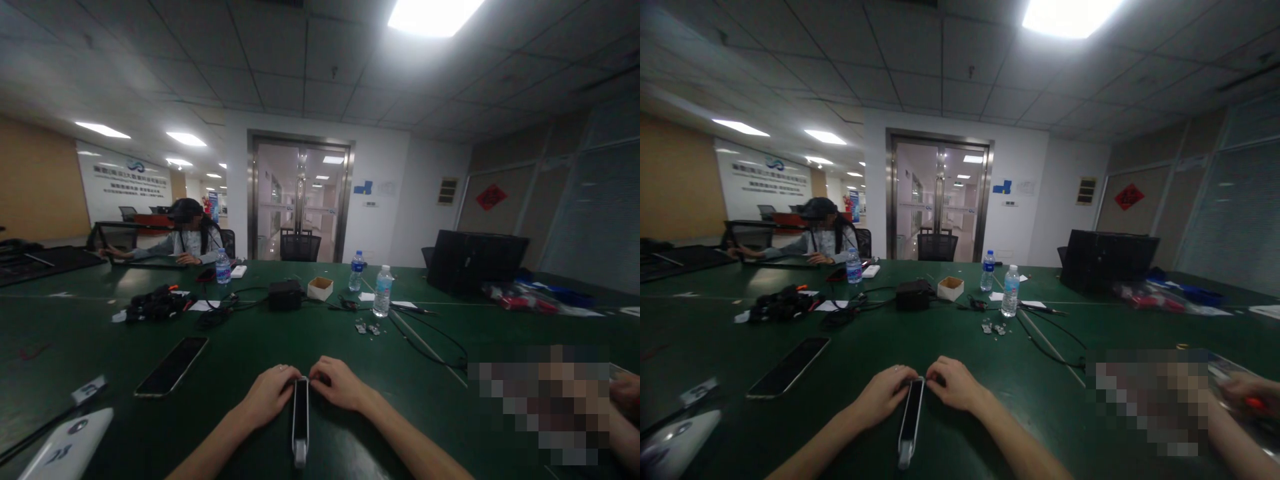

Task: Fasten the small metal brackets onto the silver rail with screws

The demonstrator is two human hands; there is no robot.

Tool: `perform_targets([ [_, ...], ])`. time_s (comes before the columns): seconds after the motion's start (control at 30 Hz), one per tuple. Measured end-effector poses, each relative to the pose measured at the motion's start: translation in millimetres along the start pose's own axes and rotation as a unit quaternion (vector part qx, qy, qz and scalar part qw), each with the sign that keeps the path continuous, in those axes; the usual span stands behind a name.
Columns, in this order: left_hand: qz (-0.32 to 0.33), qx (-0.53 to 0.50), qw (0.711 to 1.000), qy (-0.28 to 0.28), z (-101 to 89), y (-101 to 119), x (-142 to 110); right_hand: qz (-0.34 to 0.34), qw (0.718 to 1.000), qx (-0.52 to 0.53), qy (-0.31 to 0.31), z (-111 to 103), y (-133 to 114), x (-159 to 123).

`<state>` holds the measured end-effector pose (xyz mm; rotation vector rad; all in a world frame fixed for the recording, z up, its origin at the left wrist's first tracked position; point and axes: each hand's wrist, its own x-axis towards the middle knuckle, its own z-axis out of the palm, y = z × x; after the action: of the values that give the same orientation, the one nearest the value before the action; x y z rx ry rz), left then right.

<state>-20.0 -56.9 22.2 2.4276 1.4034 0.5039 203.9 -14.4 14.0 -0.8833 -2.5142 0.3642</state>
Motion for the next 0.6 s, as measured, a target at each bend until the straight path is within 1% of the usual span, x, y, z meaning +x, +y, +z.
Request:
perform_targets([
  [0.1, 0.008, -0.005, 1.0, -0.001, -1.8, 4.8, -1.4, -0.012, 0.999, -0.036, 0.022, -4.5, 8.0, 2.6],
  [0.17, 0.006, -0.008, 1.0, -0.005, -3.5, 8.3, -2.4, 0.021, 0.994, -0.086, 0.068, -12.4, 23.8, 2.9],
  [0.23, -0.002, -0.007, 1.0, -0.014, -5.6, 11.3, -3.3, 0.105, 0.976, -0.146, 0.125, -22.3, 48.4, -0.7],
  [0.3, -0.003, -0.013, 1.0, -0.017, -7.5, 13.5, -4.1, 0.214, 0.94, -0.214, 0.157, -31.8, 78.9, -10.0],
  [0.37, -0.002, -0.023, 1.0, -0.016, -8.7, 14.7, -4.7, 0.32, 0.901, -0.252, 0.148, -39.4, 110.5, -23.8],
  [0.43, -0.003, -0.03, 0.999, -0.015, -9.1, 15.1, -5.2, 0.406, 0.865, -0.264, 0.13, -44.8, 138.4, -38.6],
  [0.47, -0.002, -0.032, 0.999, -0.015, -9.0, 15.1, -5.4, 0.438, 0.852, -0.259, 0.124, -46.7, 149.9, -45.1],
  [0.5, -0.001, -0.035, 0.999, -0.015, -8.8, 15.0, -5.4, 0.456, 0.845, -0.253, 0.119, -48.3, 159.5, -50.7],
  [0.6, 0.001, -0.04, 0.999, -0.017, -7.7, 13.8, -5.1, 0.482, 0.84, -0.225, 0.109, -50.7, 177.7, -60.3],
])
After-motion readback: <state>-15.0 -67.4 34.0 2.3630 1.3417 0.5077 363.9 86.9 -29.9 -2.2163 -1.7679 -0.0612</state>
